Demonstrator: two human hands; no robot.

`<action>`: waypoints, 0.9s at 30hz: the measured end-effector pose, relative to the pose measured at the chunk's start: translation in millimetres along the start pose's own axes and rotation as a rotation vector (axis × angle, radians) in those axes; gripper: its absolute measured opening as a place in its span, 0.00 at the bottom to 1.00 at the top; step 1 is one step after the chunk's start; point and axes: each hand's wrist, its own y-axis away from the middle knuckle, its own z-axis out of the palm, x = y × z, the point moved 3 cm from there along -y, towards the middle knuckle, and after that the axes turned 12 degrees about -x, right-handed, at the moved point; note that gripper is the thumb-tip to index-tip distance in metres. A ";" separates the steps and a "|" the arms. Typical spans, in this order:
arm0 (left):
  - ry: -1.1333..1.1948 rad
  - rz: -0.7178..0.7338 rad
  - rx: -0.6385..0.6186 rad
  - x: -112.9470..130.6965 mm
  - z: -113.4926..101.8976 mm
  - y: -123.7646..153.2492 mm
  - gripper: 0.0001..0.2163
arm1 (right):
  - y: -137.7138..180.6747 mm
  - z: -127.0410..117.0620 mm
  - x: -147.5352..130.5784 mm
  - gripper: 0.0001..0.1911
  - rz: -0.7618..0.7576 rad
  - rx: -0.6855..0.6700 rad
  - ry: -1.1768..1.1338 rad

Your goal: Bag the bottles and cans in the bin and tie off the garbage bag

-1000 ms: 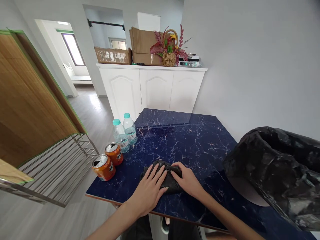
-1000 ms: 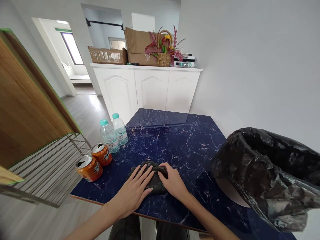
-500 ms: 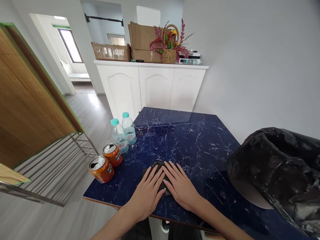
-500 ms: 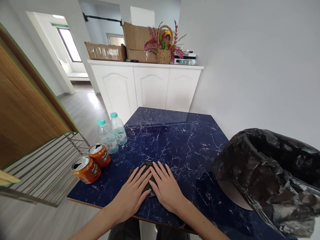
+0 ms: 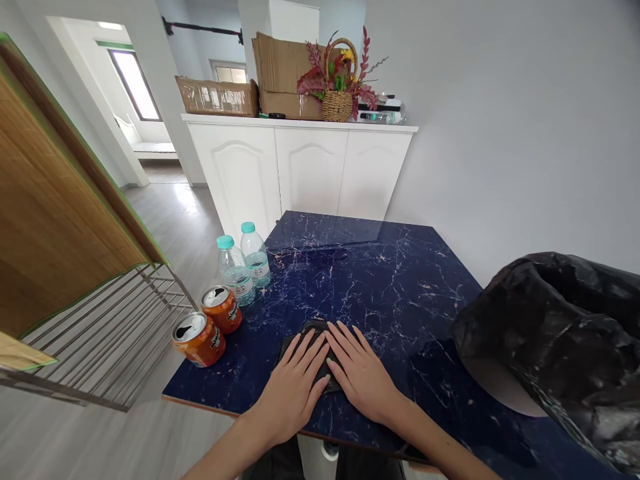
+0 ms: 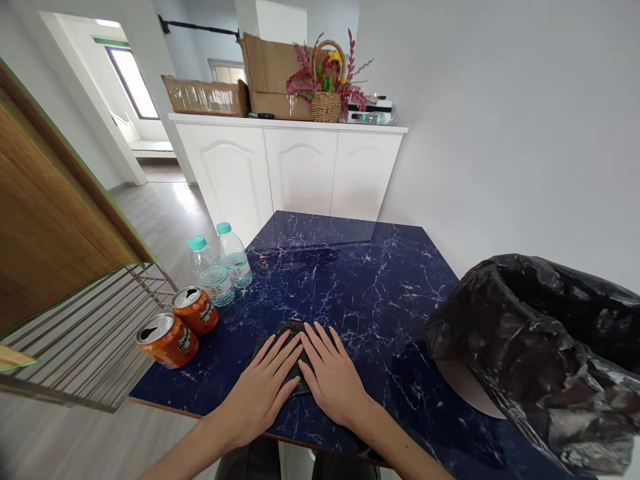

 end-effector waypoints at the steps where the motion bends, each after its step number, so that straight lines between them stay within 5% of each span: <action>1: 0.004 0.000 0.006 0.1 -0.2 -0.1 0.32 | 0.0 0.1 0.1 0.34 0.000 0.002 -0.001; 27: 0.000 0.005 -0.033 -0.9 2.2 0.5 0.33 | -0.2 -0.1 -1.0 0.33 0.010 -0.009 0.009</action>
